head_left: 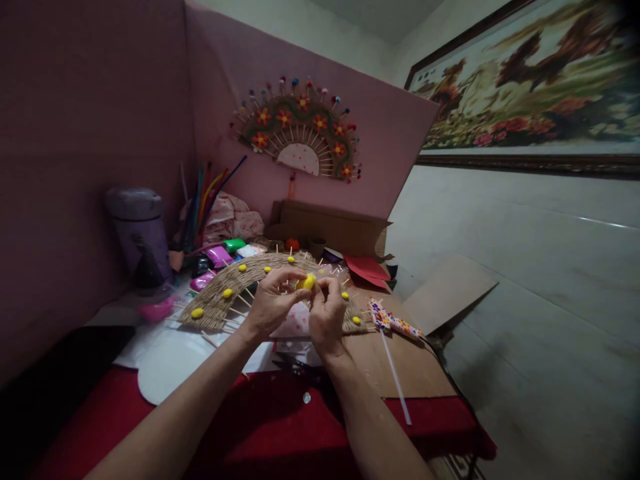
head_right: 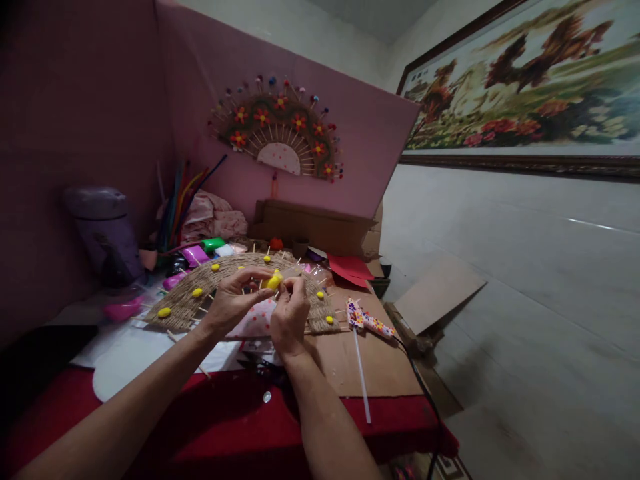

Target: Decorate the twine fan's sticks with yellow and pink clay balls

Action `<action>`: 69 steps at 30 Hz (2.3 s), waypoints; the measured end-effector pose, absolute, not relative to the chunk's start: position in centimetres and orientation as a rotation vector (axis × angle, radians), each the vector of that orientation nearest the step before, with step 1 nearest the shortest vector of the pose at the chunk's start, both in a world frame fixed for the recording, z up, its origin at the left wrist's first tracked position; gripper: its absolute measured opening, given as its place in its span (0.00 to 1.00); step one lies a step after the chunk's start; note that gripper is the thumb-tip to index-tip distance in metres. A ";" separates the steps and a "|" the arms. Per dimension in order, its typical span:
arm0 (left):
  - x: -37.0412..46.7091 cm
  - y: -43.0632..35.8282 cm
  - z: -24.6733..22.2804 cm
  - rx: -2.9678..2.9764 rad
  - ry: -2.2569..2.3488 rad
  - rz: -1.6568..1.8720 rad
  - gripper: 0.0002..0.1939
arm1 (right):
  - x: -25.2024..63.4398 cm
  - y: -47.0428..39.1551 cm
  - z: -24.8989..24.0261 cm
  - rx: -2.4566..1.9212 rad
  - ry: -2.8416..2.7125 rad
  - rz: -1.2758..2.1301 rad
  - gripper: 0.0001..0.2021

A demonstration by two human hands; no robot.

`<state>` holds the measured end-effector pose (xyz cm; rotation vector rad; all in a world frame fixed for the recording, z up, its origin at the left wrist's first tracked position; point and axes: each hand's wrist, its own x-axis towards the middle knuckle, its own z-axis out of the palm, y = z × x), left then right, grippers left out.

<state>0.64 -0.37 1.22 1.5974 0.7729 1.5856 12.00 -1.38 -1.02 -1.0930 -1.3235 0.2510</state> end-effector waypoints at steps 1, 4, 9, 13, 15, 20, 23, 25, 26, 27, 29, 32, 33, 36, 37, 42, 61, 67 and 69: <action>0.6 -0.4 1.3 1.583 0.744 1.573 0.11 | 12.0 -1.4 -1.0 -1.081 -1.326 0.272 0.06; 0.6 -0.2 1.3 1.446 0.579 1.470 0.15 | 11.9 -1.5 -0.9 -1.038 -1.341 0.340 0.06; 0.6 0.0 1.3 1.294 0.569 1.450 0.22 | 11.9 -1.5 -1.0 -0.985 -1.389 0.406 0.05; 0.6 -0.2 1.7 1.286 0.621 1.469 0.19 | 11.7 -1.7 -1.4 -0.927 -1.370 0.369 0.03; 0.8 -0.3 1.8 1.282 0.638 1.499 0.18 | 11.6 -1.7 -1.6 -0.898 -1.365 0.338 0.04; 1.0 -0.3 1.6 1.307 0.718 1.609 0.13 | 11.6 -1.8 -1.6 -0.885 -1.415 0.271 0.05; 0.7 -0.1 1.4 1.341 0.687 1.559 0.15 | 11.7 -1.6 -1.5 -0.932 -1.386 0.336 0.05; 0.3 0.1 1.3 1.348 0.626 1.441 0.18 | 11.9 -1.3 -1.3 -0.964 -1.328 0.397 0.05; 0.2 0.1 1.2 1.334 0.605 1.395 0.18 | 11.9 -1.2 -1.3 -0.969 -1.309 0.413 0.04; 0.0 0.2 1.1 1.309 0.596 1.371 0.18 | 12.0 -1.1 -1.2 -0.971 -1.303 0.417 0.04; -0.2 0.3 1.1 1.241 0.601 1.360 0.18 | 12.1 -1.0 -1.2 -0.974 -1.325 0.393 0.05; -0.3 0.3 1.2 1.162 0.637 1.327 0.22 | 12.1 -0.9 -1.4 -0.989 -1.382 0.324 0.05; -0.3 0.3 1.3 1.143 0.661 1.316 0.23 | 12.0 -1.0 -1.5 -0.992 -1.394 0.311 0.05; -0.1 0.1 1.7 1.113 0.742 1.337 0.22 | 11.9 -1.0 -1.7 -1.002 -1.398 0.304 0.05; 0.0 0.0 1.8 1.111 0.764 1.358 0.21 | 11.8 -1.1 -1.8 -1.005 -1.400 0.294 0.05; 0.8 -0.1 1.4 1.158 0.910 1.484 0.16 | 11.6 -1.4 -2.1 -0.994 -1.518 0.068 0.05; 0.0 0.2 1.4 1.216 0.602 1.266 0.25 | 12.3 0.1 -1.9 -0.962 -1.200 0.553 0.08; -0.4 0.7 1.1 1.196 0.694 1.365 0.22 | 11.9 -0.5 -1.9 -0.925 -1.319 0.525 0.07; -0.5 0.7 1.1 1.175 0.687 1.377 0.21 | 11.8 -0.8 -1.9 -0.936 -1.354 0.519 0.07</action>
